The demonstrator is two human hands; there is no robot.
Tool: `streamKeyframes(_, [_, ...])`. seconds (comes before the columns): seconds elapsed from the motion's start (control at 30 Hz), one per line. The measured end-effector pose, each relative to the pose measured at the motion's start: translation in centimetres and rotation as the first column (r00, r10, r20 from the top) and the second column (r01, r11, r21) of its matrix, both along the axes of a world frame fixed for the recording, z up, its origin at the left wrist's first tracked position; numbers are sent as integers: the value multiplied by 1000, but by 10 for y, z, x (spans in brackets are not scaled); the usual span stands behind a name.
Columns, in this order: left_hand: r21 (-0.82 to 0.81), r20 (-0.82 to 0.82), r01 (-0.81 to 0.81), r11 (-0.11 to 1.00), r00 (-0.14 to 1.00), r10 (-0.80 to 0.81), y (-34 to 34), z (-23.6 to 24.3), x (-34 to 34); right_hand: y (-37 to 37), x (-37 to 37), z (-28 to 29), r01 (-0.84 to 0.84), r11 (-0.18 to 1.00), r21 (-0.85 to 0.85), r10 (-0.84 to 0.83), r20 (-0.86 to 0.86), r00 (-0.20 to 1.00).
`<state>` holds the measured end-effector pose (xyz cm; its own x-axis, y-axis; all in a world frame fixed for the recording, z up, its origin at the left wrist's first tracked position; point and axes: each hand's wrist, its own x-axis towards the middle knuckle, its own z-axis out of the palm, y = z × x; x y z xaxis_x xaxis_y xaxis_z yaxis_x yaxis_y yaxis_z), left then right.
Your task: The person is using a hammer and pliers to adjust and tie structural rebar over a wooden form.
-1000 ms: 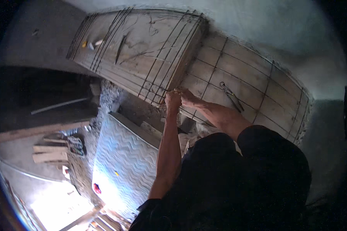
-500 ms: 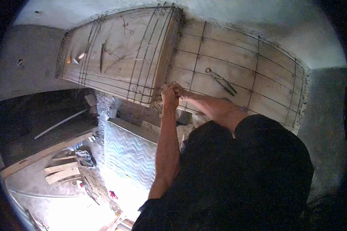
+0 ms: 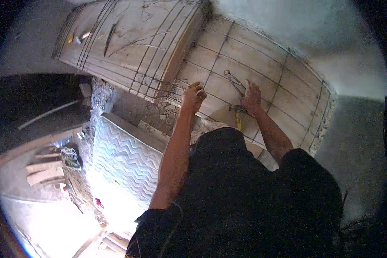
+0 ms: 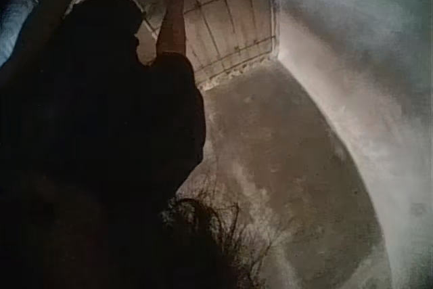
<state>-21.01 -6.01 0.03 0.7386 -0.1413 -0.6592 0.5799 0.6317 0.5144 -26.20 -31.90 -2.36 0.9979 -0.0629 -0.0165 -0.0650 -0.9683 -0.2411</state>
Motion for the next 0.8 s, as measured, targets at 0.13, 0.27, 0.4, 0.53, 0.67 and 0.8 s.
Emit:
streamKeyframes(0.13, [73, 28, 38, 997, 999, -40, -10, 4, -1, -27, 12, -55, -176, 975, -132, 177, -10, 984])
streamKeyframes(0.27, [103, -26, 10, 995, 1000, -7, -6, 14, -2, -21, 19, -26, -274, 957, -91, 264, -107, 958])
streamKeyframes(0.4, [211, 25, 142, 967, 988, -150, 1, -2, -24, -11, 35, -5, -377, 910, 170, 384, -13, 923])
streamKeyframes(0.53, [394, 145, 133, 909, 968, -205, 0, 26, -31, 22, 54, 39, -301, 762, 574, 487, -199, 850])
streamKeyframes(0.67, [457, 189, 177, 871, 938, -290, 3, 66, -18, 73, 62, 44, -293, 683, 669, 571, -240, 785])
streamKeyframes(0.8, [435, 296, 127, 892, 915, -274, 5, 65, -1, 112, 58, 14, -523, 799, 297, 570, -94, 816])
